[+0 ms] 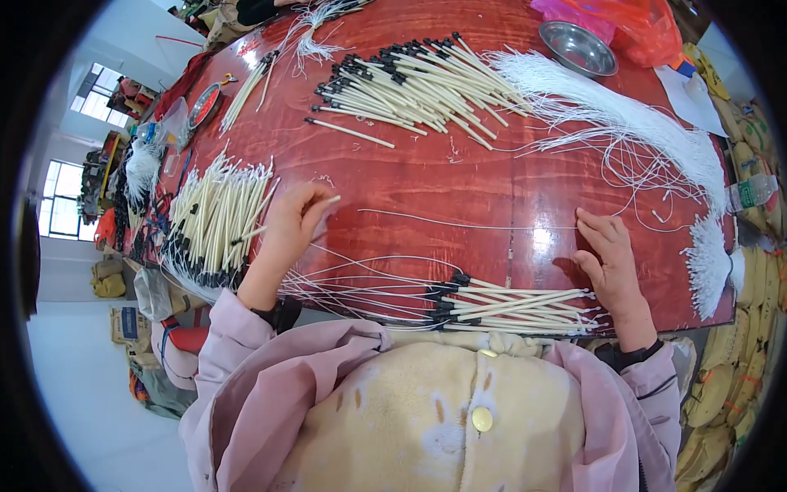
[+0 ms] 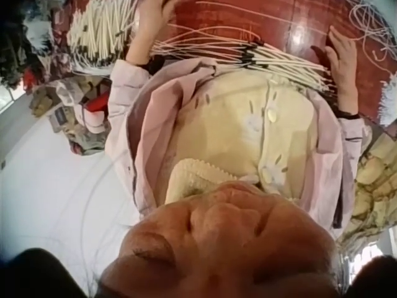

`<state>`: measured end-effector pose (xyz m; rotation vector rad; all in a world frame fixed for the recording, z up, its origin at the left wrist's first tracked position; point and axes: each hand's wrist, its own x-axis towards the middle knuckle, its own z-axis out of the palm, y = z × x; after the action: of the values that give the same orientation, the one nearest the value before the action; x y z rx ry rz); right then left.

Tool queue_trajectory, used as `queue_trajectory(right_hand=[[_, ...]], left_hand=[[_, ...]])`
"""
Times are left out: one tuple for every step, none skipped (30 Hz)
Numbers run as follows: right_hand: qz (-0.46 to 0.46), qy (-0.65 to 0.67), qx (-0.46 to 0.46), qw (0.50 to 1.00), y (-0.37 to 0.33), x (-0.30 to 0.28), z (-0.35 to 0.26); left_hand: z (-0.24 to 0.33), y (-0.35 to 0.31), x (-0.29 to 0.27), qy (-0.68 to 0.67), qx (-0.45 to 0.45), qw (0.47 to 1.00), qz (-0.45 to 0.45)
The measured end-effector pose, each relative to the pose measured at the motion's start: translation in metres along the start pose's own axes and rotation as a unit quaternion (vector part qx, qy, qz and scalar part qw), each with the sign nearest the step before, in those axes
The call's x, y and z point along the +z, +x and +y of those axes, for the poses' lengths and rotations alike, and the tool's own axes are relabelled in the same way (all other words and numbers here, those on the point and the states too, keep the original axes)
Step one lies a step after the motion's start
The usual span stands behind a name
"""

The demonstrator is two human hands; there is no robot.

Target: The person picks up a white string and a white rod, threads the string through the rod by hand, and places the assembled piece onto a pile. This process is repeated for several more strings and rods throughout the video.

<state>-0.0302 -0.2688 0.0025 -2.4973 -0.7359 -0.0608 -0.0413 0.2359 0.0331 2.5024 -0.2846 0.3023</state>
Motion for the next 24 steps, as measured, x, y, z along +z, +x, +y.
queue_trajectory(right_hand=[[-0.001,0.002,0.000,1.000,0.000,0.000,0.000],[-0.003,0.000,0.001,1.000,0.000,0.000,-0.001],[-0.005,-0.002,0.003,1.000,0.000,0.000,-0.001],[-0.006,-0.004,0.005,1.000,0.000,-0.001,-0.002],[-0.006,-0.005,0.005,1.000,0.000,-0.001,-0.002],[-0.008,-0.005,0.006,1.000,0.000,-0.001,-0.003],[-0.009,-0.004,0.008,1.000,0.000,-0.001,-0.005],[-0.011,-0.004,0.010,1.000,0.000,-0.001,-0.006],[-0.011,-0.005,0.011,1.000,0.001,-0.001,-0.006],[-0.011,-0.005,0.012,1.000,0.001,-0.002,-0.007],[-0.012,-0.006,0.014,1.000,0.002,-0.002,-0.008],[-0.012,-0.006,0.015,1.000,0.002,-0.002,-0.008],[-0.013,-0.005,0.016,1.000,0.002,-0.002,-0.008],[-0.012,-0.006,0.015,1.000,0.002,-0.002,-0.008],[-0.012,-0.006,0.014,1.000,0.002,-0.002,-0.008],[-0.012,-0.007,0.013,1.000,0.002,-0.002,-0.008],[-0.012,-0.007,0.014,1.000,0.002,-0.002,-0.008],[-0.013,-0.006,0.013,1.000,0.002,-0.003,-0.008],[-0.014,-0.005,0.013,1.000,0.002,-0.003,-0.008],[-0.015,-0.004,0.013,1.000,0.002,-0.003,-0.008],[-0.015,-0.004,0.014,1.000,0.002,-0.004,-0.009],[-0.015,-0.002,0.015,1.000,0.003,-0.004,-0.010],[-0.016,-0.001,0.016,1.000,0.003,-0.004,-0.011],[-0.016,0.000,0.017,1.000,0.004,-0.004,-0.011]], left_hand=[[-0.003,-0.009,0.002,-0.004,-0.015,1.000,-0.011],[-0.005,-0.016,0.002,-0.008,-0.030,0.999,-0.021],[-0.005,-0.020,0.003,-0.013,-0.045,0.998,-0.031],[-0.006,-0.021,0.005,-0.013,-0.045,0.998,-0.031],[-0.007,-0.021,0.009,-0.013,-0.039,0.999,-0.030],[-0.006,-0.021,0.013,-0.012,-0.033,0.999,-0.029],[-0.005,-0.020,0.015,-0.012,-0.027,0.999,-0.028],[-0.004,-0.020,0.017,-0.013,-0.027,0.999,-0.029],[-0.003,-0.018,0.018,-0.012,-0.023,0.999,-0.028],[-0.002,-0.017,0.019,-0.010,-0.020,0.999,-0.027],[-0.001,-0.016,0.019,-0.009,-0.017,0.999,-0.027],[-0.001,-0.015,0.020,-0.009,-0.017,0.999,-0.028],[-0.001,-0.014,0.020,-0.011,-0.017,0.999,-0.030],[-0.001,-0.014,0.021,-0.012,-0.017,0.999,-0.032],[-0.001,-0.013,0.021,-0.013,-0.017,0.999,-0.034],[0.000,-0.013,0.021,-0.013,-0.017,0.999,-0.035],[0.000,-0.012,0.021,-0.012,-0.020,0.999,-0.037],[0.000,-0.011,0.022,-0.011,-0.022,0.999,-0.040],[0.001,-0.011,0.022,-0.011,-0.024,0.999,-0.042],[0.000,-0.011,0.022,-0.011,-0.024,0.999,-0.043],[-0.001,-0.010,0.022,-0.011,-0.024,0.999,-0.041],[-0.001,-0.010,0.022,-0.010,-0.024,0.999,-0.038],[-0.002,-0.010,0.021,-0.009,-0.025,0.999,-0.036],[-0.002,-0.010,0.021,-0.009,-0.025,0.999,-0.037]])
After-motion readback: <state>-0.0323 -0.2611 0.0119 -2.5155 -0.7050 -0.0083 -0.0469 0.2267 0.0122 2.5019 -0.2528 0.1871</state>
